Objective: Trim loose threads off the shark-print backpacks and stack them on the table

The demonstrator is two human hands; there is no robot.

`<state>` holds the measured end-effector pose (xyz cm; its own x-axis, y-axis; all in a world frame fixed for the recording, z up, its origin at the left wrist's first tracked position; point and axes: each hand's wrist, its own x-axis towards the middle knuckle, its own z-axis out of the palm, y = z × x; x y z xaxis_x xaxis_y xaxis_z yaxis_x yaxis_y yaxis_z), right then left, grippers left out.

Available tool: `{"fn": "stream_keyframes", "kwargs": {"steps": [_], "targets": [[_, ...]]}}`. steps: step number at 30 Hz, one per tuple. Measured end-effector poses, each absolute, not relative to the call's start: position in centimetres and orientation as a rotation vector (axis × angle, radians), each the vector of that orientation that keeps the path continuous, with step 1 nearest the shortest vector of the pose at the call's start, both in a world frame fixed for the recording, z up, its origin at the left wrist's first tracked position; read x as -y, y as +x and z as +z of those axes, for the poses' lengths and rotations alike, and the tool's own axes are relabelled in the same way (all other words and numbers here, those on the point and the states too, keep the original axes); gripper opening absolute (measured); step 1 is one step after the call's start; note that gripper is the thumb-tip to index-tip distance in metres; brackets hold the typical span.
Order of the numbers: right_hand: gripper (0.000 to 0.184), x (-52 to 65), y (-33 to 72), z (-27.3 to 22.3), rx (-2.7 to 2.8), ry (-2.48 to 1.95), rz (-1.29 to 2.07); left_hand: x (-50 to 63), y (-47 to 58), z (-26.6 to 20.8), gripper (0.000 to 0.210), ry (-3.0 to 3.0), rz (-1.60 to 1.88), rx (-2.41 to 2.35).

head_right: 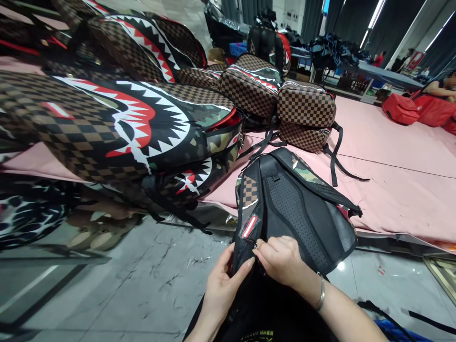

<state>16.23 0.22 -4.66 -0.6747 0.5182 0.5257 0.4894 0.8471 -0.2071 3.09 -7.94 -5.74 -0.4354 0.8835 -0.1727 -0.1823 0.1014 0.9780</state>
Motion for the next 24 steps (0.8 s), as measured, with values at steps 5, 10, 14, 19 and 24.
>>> {"fn": "stream_keyframes", "kwargs": {"steps": [5,10,14,19,24], "targets": [[0.013,0.5,16.4,-5.1,2.293,-0.818,0.283,8.1,2.7,-5.7,0.038,0.731,1.509,-1.474],[0.015,0.4,16.2,-4.9,2.354,-0.857,0.270,8.0,2.9,-5.6,0.038,0.716,1.521,-1.478],[0.020,0.2,15.6,-4.4,2.446,-0.879,0.223,7.9,3.1,-5.5,0.039,0.679,1.546,-1.480],[0.018,0.4,15.3,-4.6,2.390,-0.882,0.362,7.8,3.0,-5.8,0.038,0.631,1.524,-1.447],[0.016,0.7,15.3,-5.3,1.912,-1.086,1.075,7.1,1.8,-6.0,0.036,0.446,1.527,-1.294]]}}
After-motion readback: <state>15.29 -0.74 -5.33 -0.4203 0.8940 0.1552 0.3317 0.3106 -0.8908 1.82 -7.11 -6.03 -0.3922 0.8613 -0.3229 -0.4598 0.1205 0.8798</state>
